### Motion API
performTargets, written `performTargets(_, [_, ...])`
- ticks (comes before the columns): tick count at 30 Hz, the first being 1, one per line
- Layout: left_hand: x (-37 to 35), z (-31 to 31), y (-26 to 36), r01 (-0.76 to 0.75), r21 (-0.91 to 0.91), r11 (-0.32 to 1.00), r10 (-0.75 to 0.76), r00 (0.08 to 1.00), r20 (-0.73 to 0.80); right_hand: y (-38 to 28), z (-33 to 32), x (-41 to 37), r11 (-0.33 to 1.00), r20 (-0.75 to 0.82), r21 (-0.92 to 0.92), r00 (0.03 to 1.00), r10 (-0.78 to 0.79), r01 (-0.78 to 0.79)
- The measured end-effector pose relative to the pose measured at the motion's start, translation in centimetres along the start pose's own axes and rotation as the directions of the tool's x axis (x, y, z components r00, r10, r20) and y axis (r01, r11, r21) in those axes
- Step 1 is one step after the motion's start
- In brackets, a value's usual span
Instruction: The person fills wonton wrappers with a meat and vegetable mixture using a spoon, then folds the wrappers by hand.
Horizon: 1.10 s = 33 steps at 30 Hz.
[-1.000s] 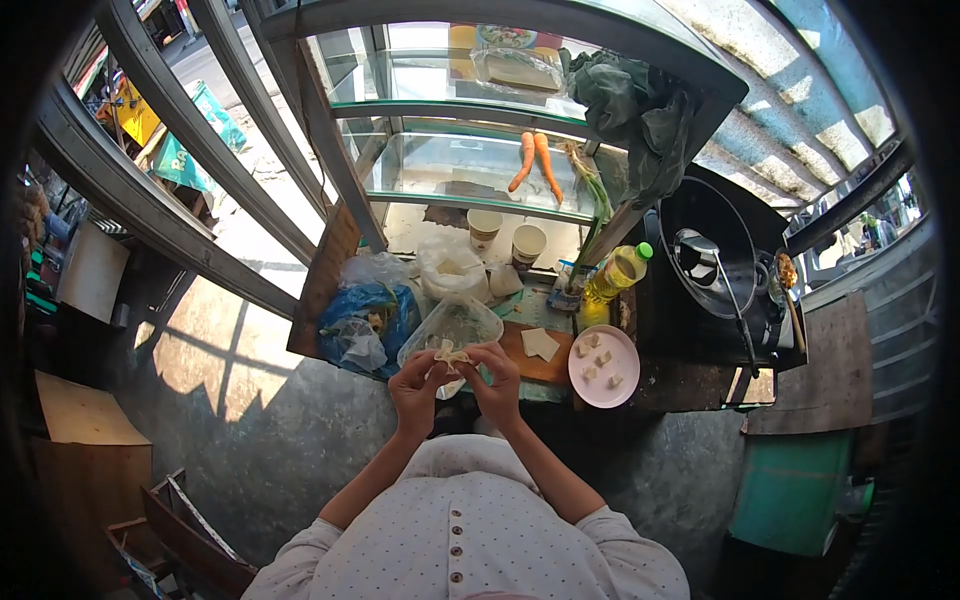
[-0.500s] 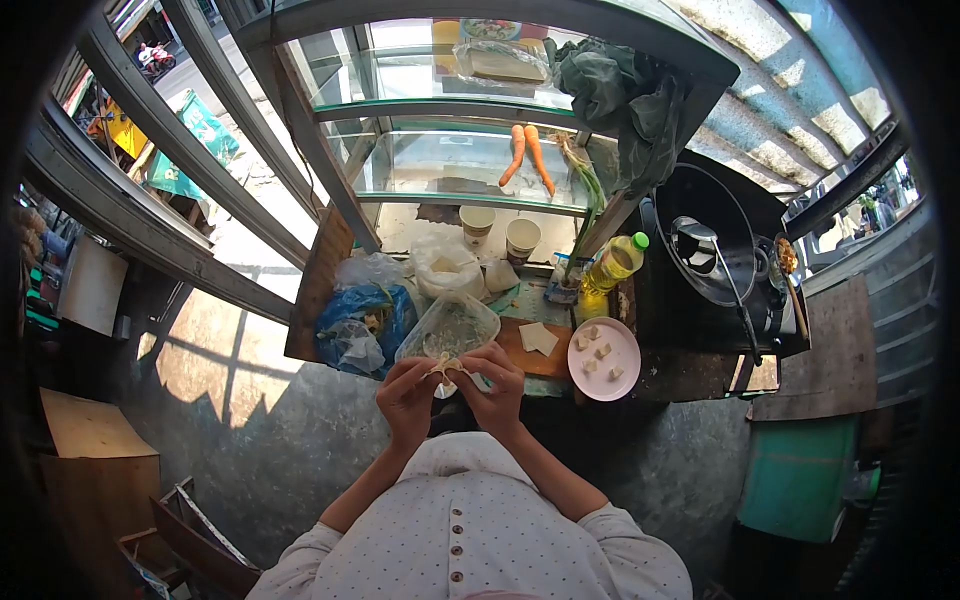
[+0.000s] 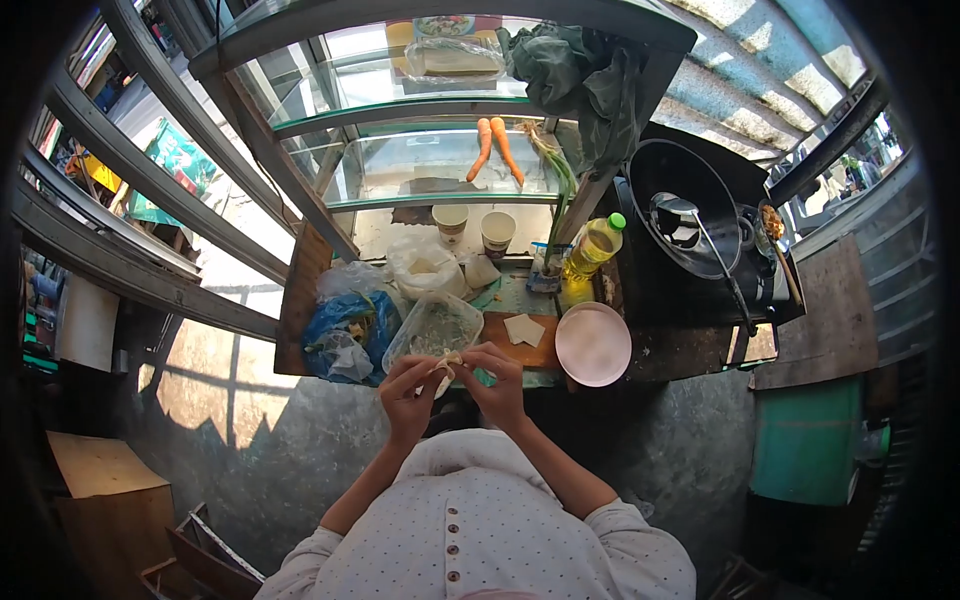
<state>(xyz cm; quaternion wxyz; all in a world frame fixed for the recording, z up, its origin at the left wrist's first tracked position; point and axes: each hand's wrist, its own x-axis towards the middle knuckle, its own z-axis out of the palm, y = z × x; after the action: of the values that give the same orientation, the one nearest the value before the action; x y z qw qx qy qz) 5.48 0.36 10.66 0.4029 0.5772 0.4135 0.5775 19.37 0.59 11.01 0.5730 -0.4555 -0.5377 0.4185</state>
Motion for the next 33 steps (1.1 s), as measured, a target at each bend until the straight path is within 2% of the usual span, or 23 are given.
performTargets(2, [0.1, 0.7, -0.2, 0.144, -0.049, 0.988, -0.141, 0.988, 0.058, 2.8, -1.8, -0.7, 0.993, -0.045, 0.080, 0.994, 0.095, -0.091])
performTargets(4, [0.1, 1.2, -0.3, 0.299, -0.069, 0.952, -0.292, 0.952, 0.095, 4.7, -4.1, -1.0, 0.931, -0.274, 0.287, 0.912, 0.305, -0.225])
performTargets(6, [-0.1, 0.8, -1.1, 0.336, -0.047, 0.941, -0.327, 0.936, 0.131, 9.3, -8.9, -1.6, 0.968, -0.457, 0.053, 0.856, 0.242, -0.246])
performTargets(7, [-0.3, 0.5, -1.7, 0.353, -0.036, 0.935, -0.345, 0.927, 0.147, 11.2, -11.5, -2.1, 0.942, -0.526, -0.180, 0.837, 0.151, -0.283])
performTargets(8, [-0.5, 0.2, -2.1, 0.368, -0.027, 0.929, -0.361, 0.921, 0.144, 12.4, -13.8, -2.6, 0.858, -0.570, -0.398, 0.821, 0.045, -0.323])
performTargets(10, [-0.8, -0.4, -2.7, 0.398, -0.009, 0.917, -0.393, 0.909, 0.141, 13.1, -16.7, -3.0, 0.777, -0.639, -0.501, 0.768, -0.036, -0.381])
performTargets(14, [-1.2, -1.1, -2.8, 0.420, 0.012, 0.907, -0.418, 0.899, 0.128, 15.7, -20.8, -4.6, 0.502, -0.588, -0.705, 0.809, -0.017, -0.502])
performTargets(15, [-1.3, -1.3, -3.0, 0.422, 0.022, 0.906, -0.421, 0.898, 0.127, 15.2, -20.5, -4.7, 0.495, -0.602, -0.681, 0.797, 0.040, -0.539])
performTargets(18, [-1.7, -1.4, -3.1, 0.426, 0.030, 0.904, -0.427, 0.899, 0.099, 14.8, -18.0, -3.8, 0.345, -0.448, -0.862, 0.876, -0.177, -0.371])
performTargets(19, [-1.8, -1.4, -3.1, 0.428, 0.029, 0.903, -0.429, 0.899, 0.089, 14.3, -16.1, -3.2, 0.333, -0.429, -0.866, 0.897, -0.109, -0.374])
performTargets(21, [-2.1, -1.3, -3.1, 0.433, 0.027, 0.901, -0.434, 0.897, 0.079, 15.4, -13.9, -1.9, 0.302, -0.193, -0.939, 0.979, -0.063, -0.166])
performTargets(24, [-2.6, -1.4, -3.4, 0.430, 0.024, 0.903, -0.431, 0.900, 0.068, 15.6, -10.6, 1.2, 0.265, -0.019, -0.964, 0.999, 0.050, -0.031])
performTargets(27, [-2.9, -1.8, -3.0, 0.432, 0.034, 0.901, -0.433, 0.900, 0.055, 19.1, -10.7, 2.8, 0.073, 0.042, -0.997, 0.981, 0.192, 0.029])
performTargets(31, [-3.5, -2.7, -3.2, 0.422, 0.016, 0.907, -0.421, 0.907, -0.011, 20.3, -11.8, 4.1, 0.159, 0.023, -0.987, 0.934, 0.357, -0.036])
performTargets(33, [-3.8, -3.1, -3.3, 0.422, 0.027, 0.906, -0.422, 0.906, -0.019, 20.4, -12.4, 4.5, 0.198, 0.032, -0.979, 0.934, 0.356, -0.042])
